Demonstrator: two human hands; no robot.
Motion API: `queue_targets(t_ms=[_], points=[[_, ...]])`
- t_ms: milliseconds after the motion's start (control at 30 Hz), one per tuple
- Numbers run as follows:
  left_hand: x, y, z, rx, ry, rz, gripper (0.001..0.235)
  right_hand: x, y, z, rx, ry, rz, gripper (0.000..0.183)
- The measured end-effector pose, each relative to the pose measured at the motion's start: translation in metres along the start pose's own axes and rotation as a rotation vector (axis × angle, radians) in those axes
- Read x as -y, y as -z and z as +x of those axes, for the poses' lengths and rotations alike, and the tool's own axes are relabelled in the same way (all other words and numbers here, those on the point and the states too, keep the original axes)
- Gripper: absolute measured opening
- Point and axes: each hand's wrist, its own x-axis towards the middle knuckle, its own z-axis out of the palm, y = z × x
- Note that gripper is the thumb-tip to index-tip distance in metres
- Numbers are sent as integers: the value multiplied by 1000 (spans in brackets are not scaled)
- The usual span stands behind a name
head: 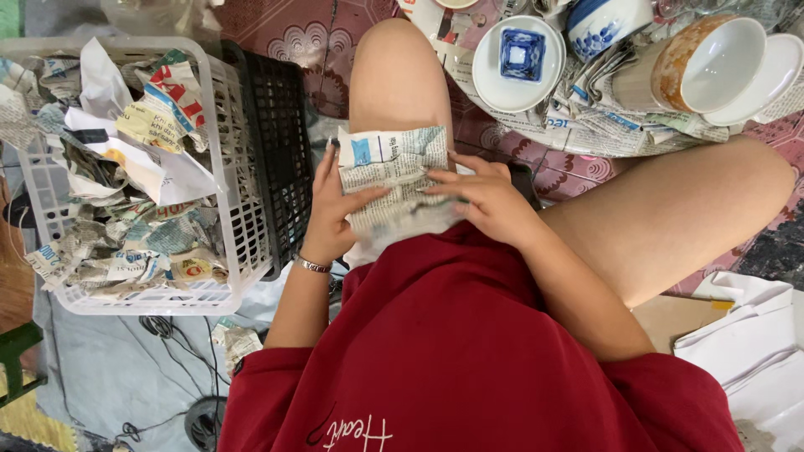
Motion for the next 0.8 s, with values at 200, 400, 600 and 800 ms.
queue_targets(t_ms=[200,400,600,800], points=[[8,-21,-7,-183,218,-207,21,-17,-17,18,-296,-99,175,17],[12,-33,-6,-278,365,-181,23,-22,-31,38,-408,-286,121,33],[-2,-29,8,-358,427,-30,25,-17,-40,42,-438,-475,410,36],[-46,-18,20,-415,238,317,43,-14,-36,41,-356,-515,341,35]])
